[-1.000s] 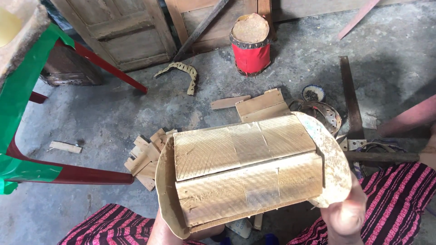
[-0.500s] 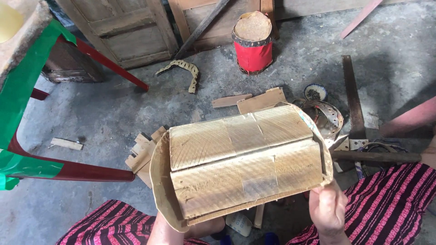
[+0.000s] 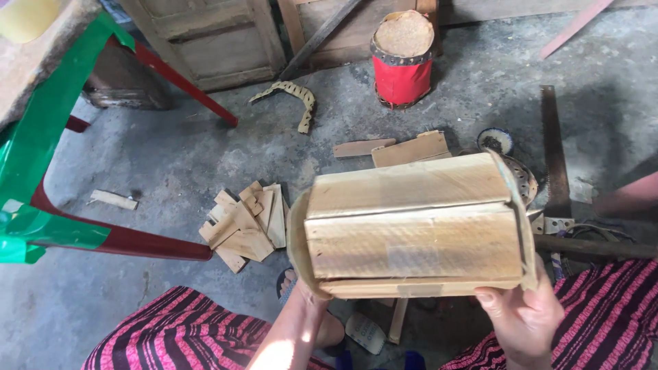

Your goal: The person assembles a wooden box by fitting a circular base into a slatted frame, then repeatedly hammers nails into the side joints to secure the pieces. The person rotates the box to access different sides and continues hammering until the structure is held together.

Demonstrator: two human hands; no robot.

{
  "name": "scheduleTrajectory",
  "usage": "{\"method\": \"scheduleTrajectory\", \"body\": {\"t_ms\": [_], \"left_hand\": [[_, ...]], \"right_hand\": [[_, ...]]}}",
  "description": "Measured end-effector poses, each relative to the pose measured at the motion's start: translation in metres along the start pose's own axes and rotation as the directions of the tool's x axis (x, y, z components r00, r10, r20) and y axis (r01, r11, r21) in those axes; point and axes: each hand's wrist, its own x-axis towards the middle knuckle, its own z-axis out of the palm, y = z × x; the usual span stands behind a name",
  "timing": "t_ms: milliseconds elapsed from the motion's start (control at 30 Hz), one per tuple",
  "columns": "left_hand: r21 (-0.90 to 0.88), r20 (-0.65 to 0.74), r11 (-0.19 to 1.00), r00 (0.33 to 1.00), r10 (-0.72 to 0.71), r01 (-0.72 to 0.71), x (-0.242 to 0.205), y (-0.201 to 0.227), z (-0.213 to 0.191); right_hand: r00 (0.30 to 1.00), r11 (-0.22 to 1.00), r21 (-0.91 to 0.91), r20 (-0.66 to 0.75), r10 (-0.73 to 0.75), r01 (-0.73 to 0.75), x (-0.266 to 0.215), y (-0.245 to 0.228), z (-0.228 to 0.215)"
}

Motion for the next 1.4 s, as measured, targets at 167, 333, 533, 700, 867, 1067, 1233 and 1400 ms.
{"method": "scheduleTrajectory", "body": {"t_ms": [167,333,533,700,867,1067,1233,1400], "left_hand": [[-0.004,-0.064,1.000,0.998,0.001,-0.002,-0.005,0.001,-0.002],[0.197,-0.027,0.971,0.989,0.144,-0.136,-0.004,0.002,-0.011],[0.071,0.113,0.997,0.993,-0.023,0.015,0.001,-0.001,-0.020],[-0.224,-0.085,0.972,0.993,-0.085,0.064,0.055,-0.046,-0.079],[-0.355,-0.394,0.935,0.908,-0.145,-0.005,0.088,-0.097,-0.118],[-0.300,-0.596,0.954,0.778,-0.198,0.013,0.104,-0.117,-0.136],[-0.283,-0.625,0.959,0.760,-0.175,-0.012,0.113,-0.130,-0.142],[-0.082,-0.587,0.996,0.805,-0.085,0.045,0.137,-0.141,-0.160]], "right_hand": [[0.987,0.987,-0.034,-0.032,0.156,-0.157,-0.001,0.010,-0.001],[0.997,0.978,-0.196,-0.039,0.063,-0.070,-0.002,0.012,0.009],[0.959,0.765,-0.579,0.171,-0.225,0.283,-0.014,0.020,0.012],[0.857,0.596,-0.618,0.336,-0.390,0.513,-0.025,0.022,0.038],[0.765,0.350,-0.681,0.543,-0.348,0.643,-0.041,0.049,0.071],[0.750,0.347,-0.665,0.605,-0.270,0.661,-0.052,0.098,0.095],[0.810,0.371,-0.722,0.553,-0.196,0.584,-0.038,0.115,0.088],[0.842,0.372,-0.761,0.525,-0.128,0.531,-0.041,0.164,0.081]]}}
